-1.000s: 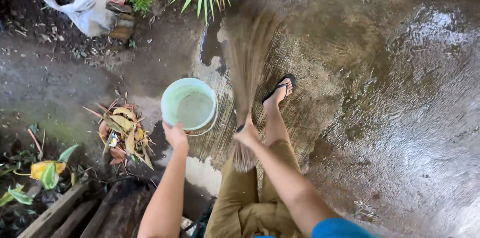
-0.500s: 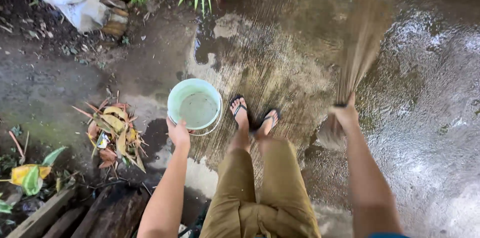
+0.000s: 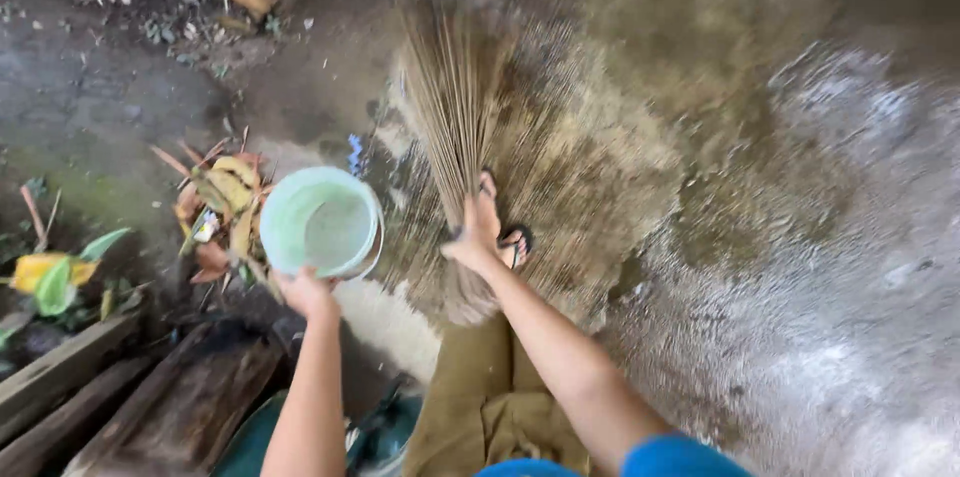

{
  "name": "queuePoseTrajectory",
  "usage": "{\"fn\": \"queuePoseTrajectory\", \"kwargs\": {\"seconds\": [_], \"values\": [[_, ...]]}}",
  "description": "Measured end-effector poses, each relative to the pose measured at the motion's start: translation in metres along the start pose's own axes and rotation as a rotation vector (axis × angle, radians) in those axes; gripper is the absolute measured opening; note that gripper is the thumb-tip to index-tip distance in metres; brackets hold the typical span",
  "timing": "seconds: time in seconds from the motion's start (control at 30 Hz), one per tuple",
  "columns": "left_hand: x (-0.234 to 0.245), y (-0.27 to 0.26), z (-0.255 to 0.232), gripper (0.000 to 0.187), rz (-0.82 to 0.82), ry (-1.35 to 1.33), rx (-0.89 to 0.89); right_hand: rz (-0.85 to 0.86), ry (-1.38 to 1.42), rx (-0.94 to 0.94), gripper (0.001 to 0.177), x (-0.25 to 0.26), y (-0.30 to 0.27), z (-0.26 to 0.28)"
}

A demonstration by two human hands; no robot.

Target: Sweeping the wet outdoor concrete floor with a stick broom and rinsing it with water from a bucket.

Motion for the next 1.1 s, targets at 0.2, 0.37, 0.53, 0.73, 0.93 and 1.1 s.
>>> {"fn": "queuePoseTrajectory", "kwargs": {"seconds": [0.2, 0.37, 0.53, 0.73, 0.93, 1.1], "values": [[0.022, -0.009, 0.023, 0.062, 0.011, -0.015, 0.062, -0.361, 0.205, 0.714, 0.138, 0.057, -0.051, -0.100], [0.011, -0.016, 0.024, 0.058, 0.152, -0.027, 0.156, -0.190, 0.256, -0.295, 0.132, 0.116, -0.110, -0.140], [0.012, 0.015, 0.025, 0.058, 0.221, -0.038, 0.183, -0.381, 0.369, -0.355, 0.129, 0.089, -0.086, -0.145], [0.059, 0.104, 0.004, 0.060, 0.244, -0.017, 0.129, -0.304, 0.802, -0.191, 0.118, -0.158, 0.064, -0.059], [0.130, 0.192, -0.043, 0.065, 0.155, 0.115, 0.050, -0.102, 0.464, -0.087, 0.137, -0.258, 0.003, 0.178], [0.128, 0.237, -0.064, 0.067, 0.205, 0.153, 0.022, -0.273, 0.544, 0.093, 0.131, -0.200, -0.065, 0.171]]}}
Point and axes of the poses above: each hand's wrist, its own y-axis towards the middle knuckle, its own x-axis out of the back of the hand, z = x × y, the point moved 8 cm from there along y, towards the middle knuckle
